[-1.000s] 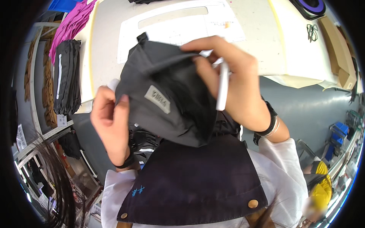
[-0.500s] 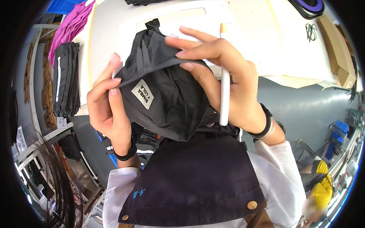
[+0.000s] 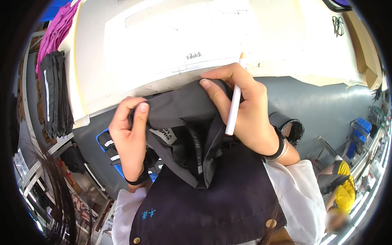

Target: Marking a black bag component against a paper pattern using a white pencil.

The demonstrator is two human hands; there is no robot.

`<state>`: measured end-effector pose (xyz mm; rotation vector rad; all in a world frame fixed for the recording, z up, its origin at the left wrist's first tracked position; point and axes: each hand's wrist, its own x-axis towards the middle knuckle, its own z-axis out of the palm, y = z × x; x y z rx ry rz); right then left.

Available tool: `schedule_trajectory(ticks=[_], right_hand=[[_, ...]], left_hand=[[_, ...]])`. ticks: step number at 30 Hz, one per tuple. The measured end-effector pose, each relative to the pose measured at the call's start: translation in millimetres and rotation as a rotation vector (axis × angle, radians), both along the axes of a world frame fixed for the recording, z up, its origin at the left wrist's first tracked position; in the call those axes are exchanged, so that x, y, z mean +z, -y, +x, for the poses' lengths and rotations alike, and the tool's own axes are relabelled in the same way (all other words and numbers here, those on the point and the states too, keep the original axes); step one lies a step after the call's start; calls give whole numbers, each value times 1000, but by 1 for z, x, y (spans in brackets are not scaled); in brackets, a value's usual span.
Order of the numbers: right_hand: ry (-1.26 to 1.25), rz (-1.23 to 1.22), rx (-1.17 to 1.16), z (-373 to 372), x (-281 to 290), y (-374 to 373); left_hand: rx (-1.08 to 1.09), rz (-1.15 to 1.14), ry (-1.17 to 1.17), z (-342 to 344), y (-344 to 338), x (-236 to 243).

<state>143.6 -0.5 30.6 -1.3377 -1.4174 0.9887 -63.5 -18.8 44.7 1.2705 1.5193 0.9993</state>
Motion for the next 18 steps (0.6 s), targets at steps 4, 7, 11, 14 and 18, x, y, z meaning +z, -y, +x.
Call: schedule_trajectory(ticks=[4, 7, 11, 14, 18], right_hand=[[143, 114, -16, -2, 0, -13], [256, 102, -91, -3, 7, -29], [337, 28, -141, -7, 6, -45], [364, 3, -142, -10, 5, -50], [449, 78, -145, -10, 2, -55]], left_hand=[[114, 78, -24, 17, -19, 3], [159, 184, -53, 25, -34, 0], [255, 3, -276, 27, -53, 1], [175, 153, -508, 23, -60, -4], [117, 242, -556, 22, -65, -14]])
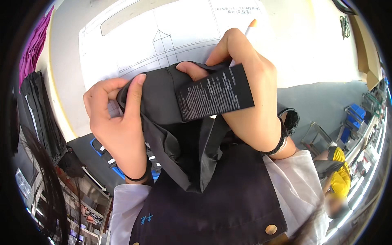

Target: Marking a black bag component against a paper pattern using a white pencil.

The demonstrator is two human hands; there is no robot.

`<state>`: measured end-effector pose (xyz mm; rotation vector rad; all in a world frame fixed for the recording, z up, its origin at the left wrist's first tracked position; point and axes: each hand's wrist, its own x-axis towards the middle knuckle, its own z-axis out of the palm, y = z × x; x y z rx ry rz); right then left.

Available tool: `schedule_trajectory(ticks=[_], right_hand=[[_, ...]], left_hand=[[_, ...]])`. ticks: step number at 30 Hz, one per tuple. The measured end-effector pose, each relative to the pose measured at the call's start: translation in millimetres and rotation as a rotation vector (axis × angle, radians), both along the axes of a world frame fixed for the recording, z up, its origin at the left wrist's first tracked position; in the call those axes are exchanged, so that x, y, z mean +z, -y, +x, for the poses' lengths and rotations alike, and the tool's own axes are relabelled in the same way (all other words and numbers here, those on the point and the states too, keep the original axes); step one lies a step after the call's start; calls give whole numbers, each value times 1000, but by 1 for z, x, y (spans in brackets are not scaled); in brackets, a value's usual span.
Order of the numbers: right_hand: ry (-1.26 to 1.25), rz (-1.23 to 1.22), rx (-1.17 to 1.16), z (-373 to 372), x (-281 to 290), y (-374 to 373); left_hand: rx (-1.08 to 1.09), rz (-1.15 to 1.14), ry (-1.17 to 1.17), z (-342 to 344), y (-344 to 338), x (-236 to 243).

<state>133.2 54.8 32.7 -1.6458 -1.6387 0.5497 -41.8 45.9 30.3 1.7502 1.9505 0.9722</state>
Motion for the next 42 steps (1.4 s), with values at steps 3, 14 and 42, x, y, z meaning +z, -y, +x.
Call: schedule_trajectory(ticks=[3, 14, 42], right_hand=[[36, 4, 12, -4, 0, -3], [171, -120, -76, -6, 0, 0], [111, -13, -38, 7, -1, 1]], left_hand=[[-60, 51, -140, -3, -1, -1], [-182, 215, 44, 13, 12, 25], [-381, -99, -481, 41, 37, -1]])
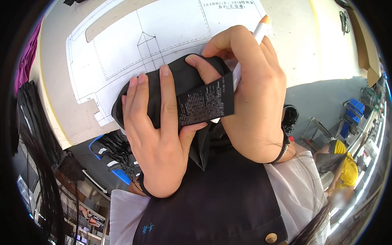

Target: Marking a black bag component against a paper pattern using a white pencil.

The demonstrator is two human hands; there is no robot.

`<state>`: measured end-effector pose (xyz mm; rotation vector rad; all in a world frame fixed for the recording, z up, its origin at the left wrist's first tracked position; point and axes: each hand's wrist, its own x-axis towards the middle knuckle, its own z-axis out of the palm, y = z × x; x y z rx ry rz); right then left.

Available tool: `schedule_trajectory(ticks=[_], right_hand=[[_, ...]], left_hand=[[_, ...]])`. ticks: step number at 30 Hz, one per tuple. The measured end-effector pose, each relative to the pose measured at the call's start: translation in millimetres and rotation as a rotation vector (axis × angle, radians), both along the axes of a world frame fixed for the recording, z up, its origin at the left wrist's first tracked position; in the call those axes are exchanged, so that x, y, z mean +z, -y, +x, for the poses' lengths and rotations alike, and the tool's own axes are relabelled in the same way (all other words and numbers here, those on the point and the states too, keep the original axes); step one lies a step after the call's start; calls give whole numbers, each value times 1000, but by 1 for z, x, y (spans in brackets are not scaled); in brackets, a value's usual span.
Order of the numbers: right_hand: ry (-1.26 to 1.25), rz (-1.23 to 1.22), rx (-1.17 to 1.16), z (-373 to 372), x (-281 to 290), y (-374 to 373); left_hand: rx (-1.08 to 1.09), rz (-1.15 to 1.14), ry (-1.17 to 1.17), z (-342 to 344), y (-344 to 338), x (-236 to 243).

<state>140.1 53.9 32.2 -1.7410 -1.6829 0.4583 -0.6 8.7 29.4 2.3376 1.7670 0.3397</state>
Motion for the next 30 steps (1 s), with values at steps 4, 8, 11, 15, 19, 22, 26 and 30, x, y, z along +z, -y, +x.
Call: schedule_trajectory(ticks=[4, 8, 11, 15, 19, 22, 26, 30], right_hand=[[-28, -42, -37, 0, -1, 2], [-59, -57, -58, 2, -2, 3], [-61, -43, -42, 2, 0, 3], [-99, -49, -54, 0, -6, 2], [-121, -49, -45, 1, -4, 3], [-66, -3, -42, 1, -6, 2], [-104, -52, -87, 5, 1, 5], [-171, -81, -99, 4, -2, 5]], left_hand=[[22, 72, 21, -1, 0, -9], [24, 163, -15, -1, -1, -12], [26, 138, -21, 0, -2, -8], [37, 108, -66, -1, 0, -8], [31, 97, -49, 1, 0, -8], [39, 94, -63, 1, 1, -8], [32, 86, -32, 4, -1, -4], [41, 78, -41, 5, 0, -6]])
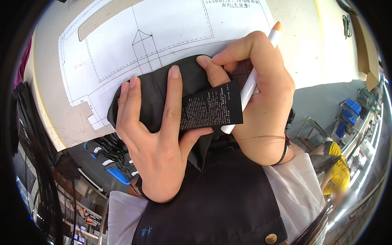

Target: Marking a black bag component against a paper pattern using a white pencil.

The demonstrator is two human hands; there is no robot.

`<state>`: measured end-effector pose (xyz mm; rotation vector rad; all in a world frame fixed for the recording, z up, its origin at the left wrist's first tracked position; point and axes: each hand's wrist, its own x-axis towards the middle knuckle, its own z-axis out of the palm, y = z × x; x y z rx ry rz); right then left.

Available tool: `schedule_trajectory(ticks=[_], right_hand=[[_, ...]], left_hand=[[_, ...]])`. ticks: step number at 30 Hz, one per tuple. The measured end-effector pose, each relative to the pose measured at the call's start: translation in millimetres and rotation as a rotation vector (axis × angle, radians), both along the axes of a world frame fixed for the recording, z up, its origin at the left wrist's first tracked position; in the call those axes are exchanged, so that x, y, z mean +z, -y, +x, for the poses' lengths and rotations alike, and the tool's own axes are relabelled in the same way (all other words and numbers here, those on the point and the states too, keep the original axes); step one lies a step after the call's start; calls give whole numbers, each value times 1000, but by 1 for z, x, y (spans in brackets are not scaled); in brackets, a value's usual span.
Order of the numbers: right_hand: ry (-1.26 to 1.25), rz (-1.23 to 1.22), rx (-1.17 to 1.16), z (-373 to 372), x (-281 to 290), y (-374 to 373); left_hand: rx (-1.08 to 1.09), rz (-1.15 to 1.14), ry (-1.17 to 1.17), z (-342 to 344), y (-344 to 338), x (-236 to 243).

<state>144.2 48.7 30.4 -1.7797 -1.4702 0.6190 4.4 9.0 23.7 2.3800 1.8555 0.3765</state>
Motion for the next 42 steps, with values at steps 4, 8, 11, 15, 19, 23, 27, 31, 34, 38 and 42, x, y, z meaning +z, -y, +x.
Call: schedule_trajectory(ticks=[4, 8, 11, 15, 19, 23, 27, 31, 34, 38, 42], right_hand=[[-3, 23, 22, 2, -2, -1], [14, 15, 29, 5, -1, -2], [18, 11, 21, 7, 0, -1], [3, -17, 1, 6, 2, 0], [-16, 8, 13, 5, -1, -1], [-8, 29, 36, 8, 3, 0], [-71, -10, 8, 9, -2, 0], [-218, -77, -4, 8, 0, -4], [-145, -104, 92, 25, 17, -10], [-690, 185, 129, 64, 33, -14], [-1017, 177, 107, 36, 57, -6]], left_hand=[[16, 1, 31, 0, 0, -1], [21, 11, 96, 3, -3, -1], [35, -9, 106, 6, -3, 1], [42, 15, 65, 10, -2, -1], [58, 24, 57, 10, 0, -5], [55, -50, 121, 13, 0, 0], [56, -39, 125, 13, 1, -3], [68, -39, 79, 13, 0, -4], [65, -26, 71, 13, -2, -5], [81, 107, 11, 13, -5, -15], [75, 77, 4, 18, -7, -12]])
